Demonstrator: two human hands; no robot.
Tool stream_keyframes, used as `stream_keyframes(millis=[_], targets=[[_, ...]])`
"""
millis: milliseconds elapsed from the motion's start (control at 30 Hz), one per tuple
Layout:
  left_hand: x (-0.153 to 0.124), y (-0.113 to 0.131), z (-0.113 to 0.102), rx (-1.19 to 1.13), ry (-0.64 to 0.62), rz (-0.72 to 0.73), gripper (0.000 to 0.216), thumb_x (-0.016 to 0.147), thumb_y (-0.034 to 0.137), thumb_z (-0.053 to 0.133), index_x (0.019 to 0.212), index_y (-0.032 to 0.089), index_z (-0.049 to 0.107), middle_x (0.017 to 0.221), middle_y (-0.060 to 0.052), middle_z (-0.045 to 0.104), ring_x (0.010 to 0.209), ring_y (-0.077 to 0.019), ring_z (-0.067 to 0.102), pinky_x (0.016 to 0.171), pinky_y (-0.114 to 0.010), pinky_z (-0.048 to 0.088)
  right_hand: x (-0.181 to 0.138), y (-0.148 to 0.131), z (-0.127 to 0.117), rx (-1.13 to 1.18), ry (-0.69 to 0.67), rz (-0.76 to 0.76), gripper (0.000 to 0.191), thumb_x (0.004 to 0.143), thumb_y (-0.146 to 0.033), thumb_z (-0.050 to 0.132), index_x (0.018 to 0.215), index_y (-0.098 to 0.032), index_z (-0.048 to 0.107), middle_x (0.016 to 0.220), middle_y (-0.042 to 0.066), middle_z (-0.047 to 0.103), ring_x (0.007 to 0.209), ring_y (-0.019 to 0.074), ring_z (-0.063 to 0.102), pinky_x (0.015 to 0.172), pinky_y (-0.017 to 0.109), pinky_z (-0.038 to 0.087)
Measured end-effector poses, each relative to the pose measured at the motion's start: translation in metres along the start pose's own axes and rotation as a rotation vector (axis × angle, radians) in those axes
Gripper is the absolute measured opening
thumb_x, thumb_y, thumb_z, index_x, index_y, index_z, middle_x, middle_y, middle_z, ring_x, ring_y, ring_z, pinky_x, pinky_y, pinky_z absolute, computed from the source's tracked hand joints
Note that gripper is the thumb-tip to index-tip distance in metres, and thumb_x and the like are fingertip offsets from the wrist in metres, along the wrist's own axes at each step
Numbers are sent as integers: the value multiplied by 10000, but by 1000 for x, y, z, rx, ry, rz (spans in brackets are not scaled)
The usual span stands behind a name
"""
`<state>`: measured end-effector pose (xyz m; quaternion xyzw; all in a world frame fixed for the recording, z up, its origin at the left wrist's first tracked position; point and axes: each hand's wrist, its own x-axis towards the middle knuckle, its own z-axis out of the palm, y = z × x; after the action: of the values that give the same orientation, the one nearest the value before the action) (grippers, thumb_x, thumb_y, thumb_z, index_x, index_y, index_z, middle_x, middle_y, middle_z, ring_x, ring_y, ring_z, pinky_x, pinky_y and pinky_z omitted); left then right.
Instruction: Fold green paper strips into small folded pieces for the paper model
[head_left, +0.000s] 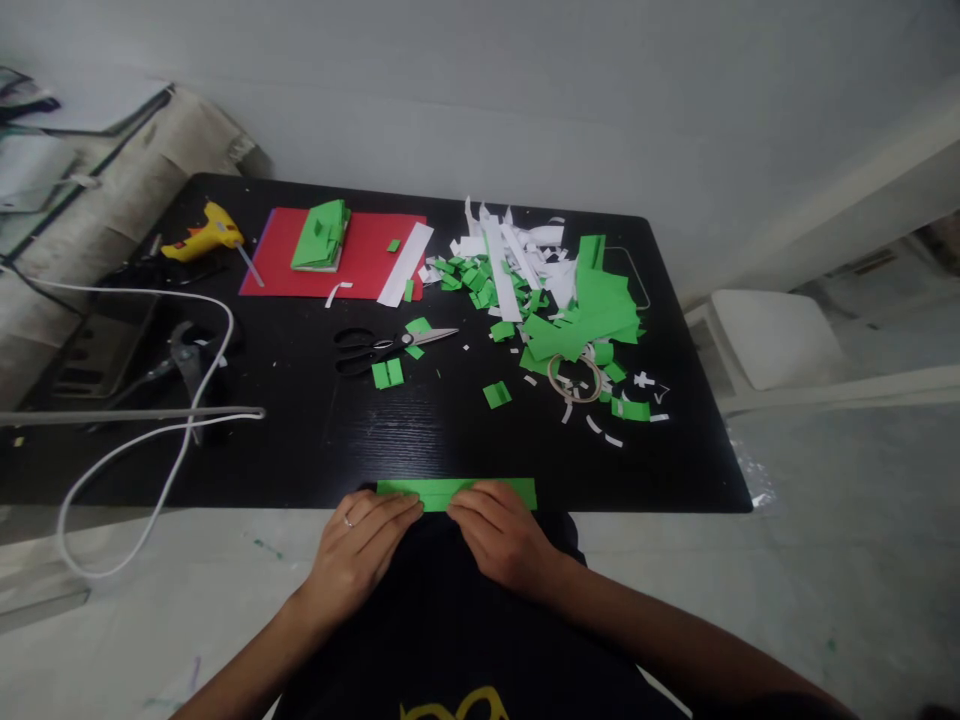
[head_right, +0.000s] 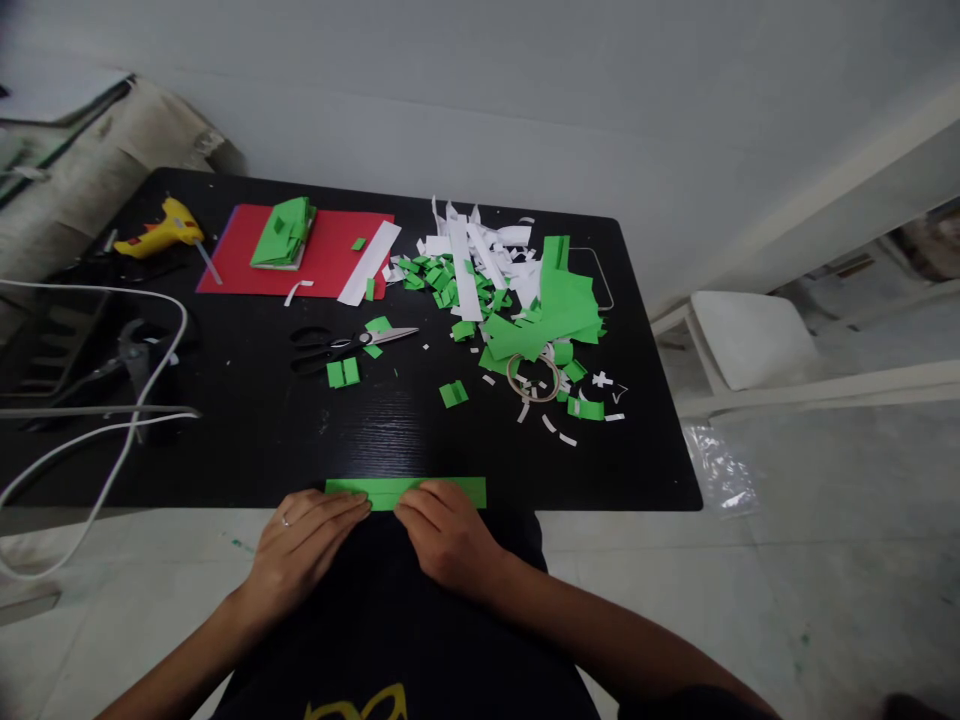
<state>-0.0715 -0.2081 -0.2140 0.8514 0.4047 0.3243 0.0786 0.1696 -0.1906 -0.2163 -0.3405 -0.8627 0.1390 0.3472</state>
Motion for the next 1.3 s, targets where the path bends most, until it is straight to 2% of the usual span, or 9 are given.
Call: stream_keyframes(millis=[200, 333, 533, 667, 800, 1000, 1133, 1233, 1300], targets=[[2, 2, -1, 10, 6, -26, 296, 986, 54, 580, 1208, 198, 713, 1103, -47, 804, 1004, -194, 721, 902, -364, 517, 14, -8, 5, 53, -67, -91, 242, 1031, -67, 522, 1082, -85, 757, 1103, 120, 776, 1034, 205, 676, 935, 331, 627], [1, 3, 0, 11, 41, -33, 303, 989, 54, 570, 1209, 203, 716, 1098, -43, 806, 1010, -195, 720, 897, -364, 526, 14, -6, 6, 35, -87, -105, 233, 1022, -60, 533, 1035, -98, 762, 1141, 119, 773, 1060, 204, 672, 950, 331, 629], [10, 8, -5, 109, -13, -37, 291, 978, 96, 632, 1252, 172, 698, 1185, -70, 790, 1134, -247, 694, 959, -402, 520, 18, -8, 6, 2, -102, -45, 252, 996, -26, 509, 1058, -86, 746, 1152, 138, 769, 1061, 224, 669, 964, 347, 619], [19, 11, -4, 208, -79, -63, 313, 1014, 200, 603, 1313, 123, 656, 1270, -109, 755, 1214, -295, 656, 1012, -443, 487, 29, -10, 4, -15, -123, 20, 236, 989, -104, 541, 1155, -67, 705, 1214, 160, 750, 1146, 267, 651, 1049, 416, 586], [22, 11, 1, 262, -108, -73, 322, 1026, 201, 563, 1318, 91, 644, 1287, -130, 744, 1222, -296, 654, 1065, -464, 446, 32, -12, 1, -29, -144, 78, 272, 1001, -161, 558, 1231, -67, 668, 1321, 168, 716, 1218, 280, 631, 1089, 433, 564], [21, 11, 3, 285, -134, -102, 315, 1033, 217, 551, 1315, 115, 647, 1286, -114, 743, 1213, -283, 661, 1100, -468, 402, 20, -9, -11, -83, -168, 177, 317, 1009, -283, 601, 1259, -98, 660, 1395, 152, 686, 1254, 294, 629, 1070, 447, 573], [21, 12, 2, 334, -148, -110, 329, 1036, 247, 541, 1318, 124, 658, 1285, -141, 728, 1202, -301, 657, 1095, -478, 400, 5, -4, -24, -126, -199, 188, 396, 1027, -365, 580, 1315, -98, 634, 1458, 158, 642, 1366, 294, 576, 1142, 466, 522], [23, 13, 3, 361, -176, -122, 369, 1041, 262, 533, 1379, 149, 629, 1305, -134, 718, 1212, -298, 650, 1111, -475, 384, -9, 3, -32, -185, -251, 162, 523, 1041, -401, 545, 1447, -71, 537, 1530, 174, 573, 1462, 292, 499, 1209, 497, 449], [23, 14, 4, 380, -195, -123, 413, 1042, 290, 538, 1430, 160, 594, 1316, -134, 710, 1213, -300, 647, 1111, -477, 379, -18, 8, -38, -248, -309, 191, 616, 1047, -392, 526, 1557, -67, 409, 1588, 170, 505, 1508, 288, 441, 1227, 512, 418]])
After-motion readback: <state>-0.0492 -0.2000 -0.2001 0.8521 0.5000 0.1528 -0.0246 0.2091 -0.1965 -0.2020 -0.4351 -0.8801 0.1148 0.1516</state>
